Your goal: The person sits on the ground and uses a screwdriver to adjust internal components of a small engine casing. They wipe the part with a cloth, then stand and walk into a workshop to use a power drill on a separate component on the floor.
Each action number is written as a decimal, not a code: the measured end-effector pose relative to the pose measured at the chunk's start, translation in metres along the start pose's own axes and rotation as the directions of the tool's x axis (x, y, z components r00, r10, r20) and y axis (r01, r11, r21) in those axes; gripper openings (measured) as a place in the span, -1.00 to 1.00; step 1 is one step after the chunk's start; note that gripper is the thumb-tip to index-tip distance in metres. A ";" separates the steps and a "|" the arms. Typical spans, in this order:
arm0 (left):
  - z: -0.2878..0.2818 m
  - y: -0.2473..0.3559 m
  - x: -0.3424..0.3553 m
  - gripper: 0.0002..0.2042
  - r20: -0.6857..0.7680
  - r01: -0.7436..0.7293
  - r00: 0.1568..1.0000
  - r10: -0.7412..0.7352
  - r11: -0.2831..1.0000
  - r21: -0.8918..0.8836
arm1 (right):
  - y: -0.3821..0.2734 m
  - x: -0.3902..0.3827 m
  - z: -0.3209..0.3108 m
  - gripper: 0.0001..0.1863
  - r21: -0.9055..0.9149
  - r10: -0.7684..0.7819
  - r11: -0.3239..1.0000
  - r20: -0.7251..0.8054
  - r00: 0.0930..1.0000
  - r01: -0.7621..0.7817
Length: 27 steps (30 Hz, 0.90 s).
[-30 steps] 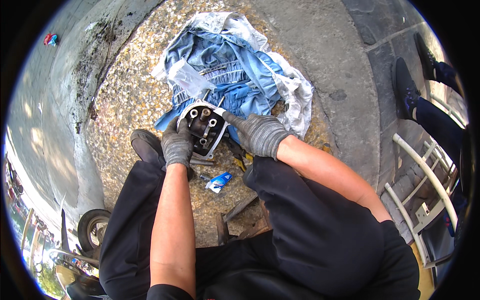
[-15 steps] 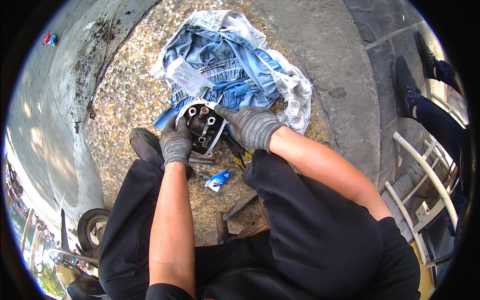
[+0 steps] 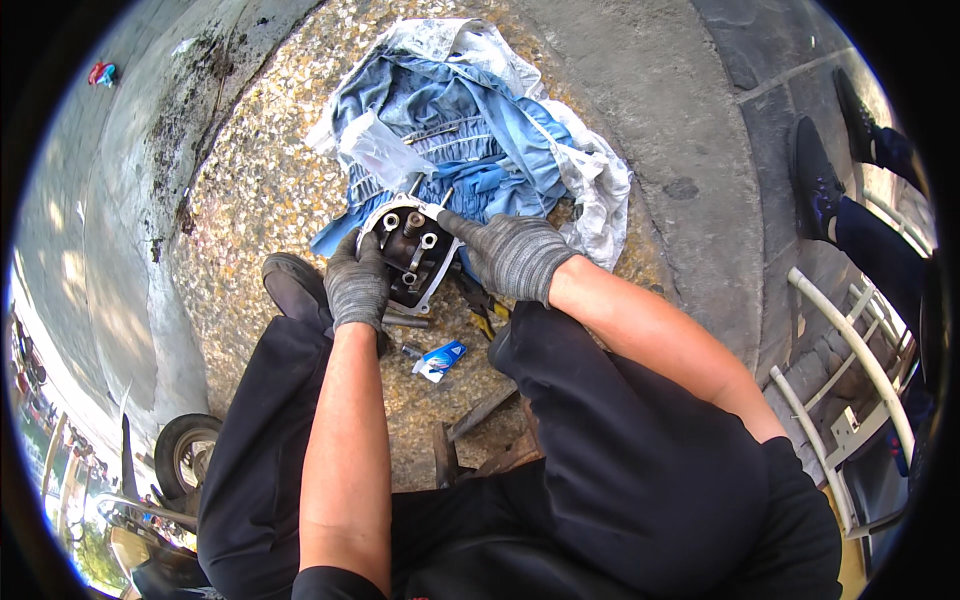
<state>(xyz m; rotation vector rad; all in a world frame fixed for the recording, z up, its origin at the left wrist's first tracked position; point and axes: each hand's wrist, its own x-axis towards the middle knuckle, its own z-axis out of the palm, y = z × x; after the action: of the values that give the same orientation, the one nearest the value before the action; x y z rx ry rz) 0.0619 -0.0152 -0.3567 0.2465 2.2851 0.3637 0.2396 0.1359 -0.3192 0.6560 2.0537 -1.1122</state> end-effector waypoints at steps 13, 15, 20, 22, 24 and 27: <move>-0.001 -0.002 0.002 -0.53 0.015 -0.031 0.999 0.031 0.998 0.049 | -0.001 0.003 -0.004 -0.20 -0.011 -0.064 0.998 -0.062 0.996 0.063; 0.000 -0.003 0.003 -0.53 0.019 -0.025 1.000 0.024 0.999 0.036 | -0.002 0.004 -0.004 -0.21 -0.008 -0.047 0.999 -0.046 0.998 0.047; 0.000 -0.003 0.003 -0.54 0.003 -0.032 0.999 0.032 0.994 0.101 | 0.000 0.012 -0.004 -0.36 -0.001 -0.066 0.998 -0.138 0.988 0.066; 0.000 -0.002 0.002 -0.54 0.012 -0.034 0.999 0.033 0.998 0.057 | 0.002 0.015 -0.003 -0.36 0.068 -0.056 0.995 -0.217 0.975 0.072; -0.001 -0.002 0.001 -0.54 0.016 -0.026 1.000 0.025 0.999 0.026 | 0.006 0.012 0.000 -0.36 0.081 -0.054 0.994 -0.187 0.981 0.070; 0.000 -0.003 0.001 -0.53 0.017 0.000 1.000 0.000 1.000 -0.018 | 0.008 0.004 0.007 -0.34 0.037 -0.042 0.998 -0.036 0.998 0.043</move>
<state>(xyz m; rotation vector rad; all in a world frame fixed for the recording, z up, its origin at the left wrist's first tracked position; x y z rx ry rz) 0.0615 -0.0176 -0.3580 0.2396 2.2646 0.3806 0.2447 0.1345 -0.3286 0.6573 2.0901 -1.1734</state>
